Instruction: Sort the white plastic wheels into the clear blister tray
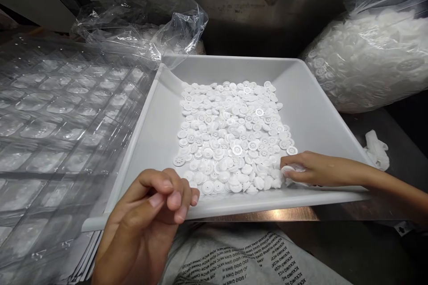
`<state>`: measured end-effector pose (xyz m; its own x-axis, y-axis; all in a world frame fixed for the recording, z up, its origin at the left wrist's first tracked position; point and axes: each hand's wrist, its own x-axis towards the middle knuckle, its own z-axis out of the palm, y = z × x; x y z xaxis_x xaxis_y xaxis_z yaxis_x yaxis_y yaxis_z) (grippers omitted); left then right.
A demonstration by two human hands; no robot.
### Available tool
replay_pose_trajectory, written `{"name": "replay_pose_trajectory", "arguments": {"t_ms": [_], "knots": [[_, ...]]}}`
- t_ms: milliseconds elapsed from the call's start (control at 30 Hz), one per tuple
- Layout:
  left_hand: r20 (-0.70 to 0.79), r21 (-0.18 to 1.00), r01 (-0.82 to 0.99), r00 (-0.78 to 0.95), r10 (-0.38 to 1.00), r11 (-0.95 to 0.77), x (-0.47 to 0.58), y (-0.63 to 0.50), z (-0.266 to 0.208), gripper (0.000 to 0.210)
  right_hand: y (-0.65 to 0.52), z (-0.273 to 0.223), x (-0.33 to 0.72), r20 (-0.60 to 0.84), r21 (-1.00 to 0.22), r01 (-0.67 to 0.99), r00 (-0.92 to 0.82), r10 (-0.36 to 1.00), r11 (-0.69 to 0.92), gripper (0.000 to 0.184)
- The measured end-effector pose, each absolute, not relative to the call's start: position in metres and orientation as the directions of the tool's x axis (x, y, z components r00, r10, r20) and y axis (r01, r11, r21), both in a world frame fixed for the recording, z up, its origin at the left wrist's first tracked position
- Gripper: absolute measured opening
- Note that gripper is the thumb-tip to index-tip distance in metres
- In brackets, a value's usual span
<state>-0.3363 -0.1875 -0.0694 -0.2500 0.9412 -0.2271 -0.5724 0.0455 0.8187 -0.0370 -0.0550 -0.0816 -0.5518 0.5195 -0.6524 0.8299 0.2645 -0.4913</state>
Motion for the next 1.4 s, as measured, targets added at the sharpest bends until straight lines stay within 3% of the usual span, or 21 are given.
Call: {"name": "replay_pose_trajectory", "arguments": {"t_ms": [100,200,267,333,433,600,733,833,1100,1300,1400], "knots": [[-0.413,0.660,-0.736,-0.190,0.891,0.149,-0.318,-0.179,-0.060,0.009,-0.052,-0.064,-0.035,-0.508,-0.526,0.803,-0.561,0.654,0.280,0.035],[-0.639,0.398,-0.889,-0.094,0.763,0.224,-0.285,-0.167,-0.053,0.020,-0.057,-0.039,-0.053,-0.267,-0.556,0.761,-0.545,0.795,0.334,0.034],[-0.632,0.264,-0.918,0.067,0.772,0.295,-0.263,-0.157,-0.052,0.020,-0.066,-0.027,-0.076,-0.110,-0.574,0.698,-0.584,0.804,0.429,0.026],[-0.577,0.186,-0.913,0.197,0.793,0.362,-0.246,-0.147,-0.054,0.022,-0.078,-0.023,-0.101,0.032,-0.518,0.584,-0.717,0.697,0.625,0.014],[-0.575,0.174,-0.927,0.179,0.799,0.332,-0.239,-0.136,-0.060,0.030,-0.090,-0.031,-0.126,0.068,-0.442,0.498,-0.810,0.582,0.746,0.012],[-0.568,0.202,-0.962,0.039,0.822,0.185,-0.251,-0.132,-0.066,0.023,-0.075,-0.047,-0.120,0.103,-0.497,0.384,-0.865,0.492,0.778,0.050],[-0.538,0.176,-0.966,0.068,0.840,0.190,-0.254,-0.132,-0.065,0.033,-0.057,-0.052,-0.105,0.072,-0.687,0.313,-0.869,0.490,0.656,0.042],[-0.523,0.148,-0.965,0.108,0.845,0.215,-0.254,-0.130,-0.064,0.032,-0.054,-0.053,-0.102,0.111,-0.747,0.276,-0.845,0.523,0.605,0.044],[-0.466,0.109,-0.969,0.149,0.872,0.223,-0.254,-0.128,-0.063,0.026,-0.066,-0.055,-0.101,0.195,-0.588,0.371,-0.797,0.571,0.719,0.031],[-0.469,0.082,-0.961,0.196,0.861,0.263,-0.254,-0.129,-0.064,0.025,-0.063,-0.053,-0.098,0.223,-0.664,0.333,-0.767,0.602,0.670,0.023],[-0.445,0.073,-0.957,0.221,0.868,0.281,-0.254,-0.128,-0.065,0.025,-0.060,-0.053,-0.098,0.219,-0.670,0.368,-0.732,0.645,0.645,0.031]]}}
